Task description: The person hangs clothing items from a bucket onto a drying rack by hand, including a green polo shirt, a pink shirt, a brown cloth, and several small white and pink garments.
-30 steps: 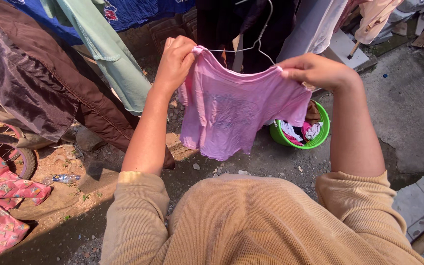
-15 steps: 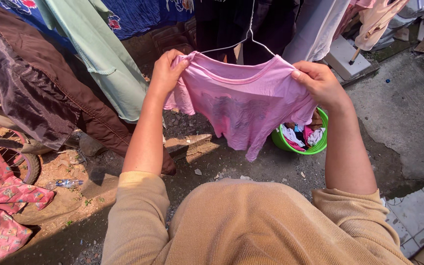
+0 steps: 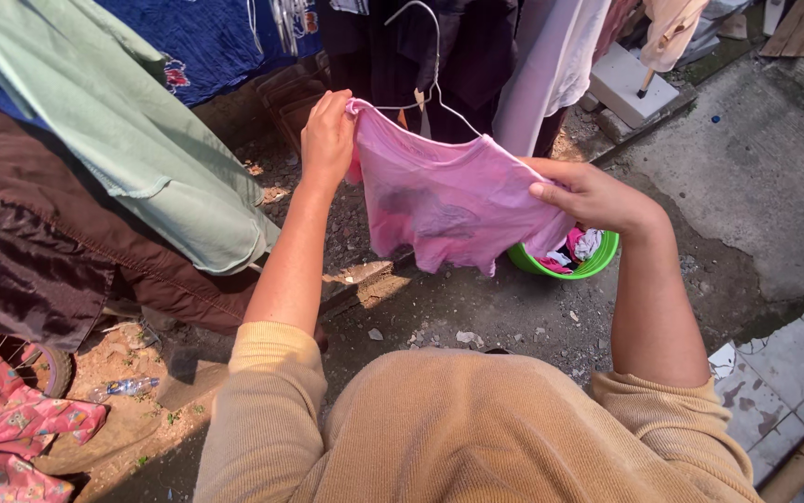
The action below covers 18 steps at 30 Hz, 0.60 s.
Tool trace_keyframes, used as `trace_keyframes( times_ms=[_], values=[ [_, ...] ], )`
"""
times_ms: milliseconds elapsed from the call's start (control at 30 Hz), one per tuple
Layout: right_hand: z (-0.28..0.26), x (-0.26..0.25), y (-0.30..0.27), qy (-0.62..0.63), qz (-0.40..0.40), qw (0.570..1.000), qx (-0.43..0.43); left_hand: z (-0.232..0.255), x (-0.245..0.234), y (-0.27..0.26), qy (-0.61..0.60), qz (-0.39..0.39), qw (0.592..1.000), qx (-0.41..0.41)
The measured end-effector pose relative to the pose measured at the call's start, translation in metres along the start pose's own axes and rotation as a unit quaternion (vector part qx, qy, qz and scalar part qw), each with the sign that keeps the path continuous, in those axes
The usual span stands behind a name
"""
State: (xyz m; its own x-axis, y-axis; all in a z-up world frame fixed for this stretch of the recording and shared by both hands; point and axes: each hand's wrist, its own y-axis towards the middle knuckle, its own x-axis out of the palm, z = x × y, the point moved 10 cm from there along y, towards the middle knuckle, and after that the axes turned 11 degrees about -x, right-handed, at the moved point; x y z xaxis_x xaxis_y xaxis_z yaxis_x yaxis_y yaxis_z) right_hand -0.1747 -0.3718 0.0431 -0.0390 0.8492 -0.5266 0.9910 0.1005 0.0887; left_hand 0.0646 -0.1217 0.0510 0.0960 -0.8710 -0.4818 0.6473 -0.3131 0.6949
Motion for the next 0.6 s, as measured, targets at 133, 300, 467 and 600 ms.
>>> trace_keyframes(
  times_ms=[133,300,467,600],
  values=[
    [0.025,-0.019,-0.022,0.035,0.031,0.999,-0.017,0.021,0.046,0.005,0.008,-0.113,0.990,-0.086],
    [0.075,-0.094,-0.067,0.057,0.108,0.993,0.000,0.061,0.101,0.004,-0.014,-0.244,0.947,-0.210],
    [0.103,-0.182,-0.115,0.122,0.152,0.980,-0.036,0.143,0.162,0.021,-0.035,-0.237,0.960,-0.145],
    [0.119,-0.238,-0.147,0.138,0.164,0.975,-0.053,0.193,0.207,0.023,-0.043,-0.180,0.972,-0.144]
  ],
)
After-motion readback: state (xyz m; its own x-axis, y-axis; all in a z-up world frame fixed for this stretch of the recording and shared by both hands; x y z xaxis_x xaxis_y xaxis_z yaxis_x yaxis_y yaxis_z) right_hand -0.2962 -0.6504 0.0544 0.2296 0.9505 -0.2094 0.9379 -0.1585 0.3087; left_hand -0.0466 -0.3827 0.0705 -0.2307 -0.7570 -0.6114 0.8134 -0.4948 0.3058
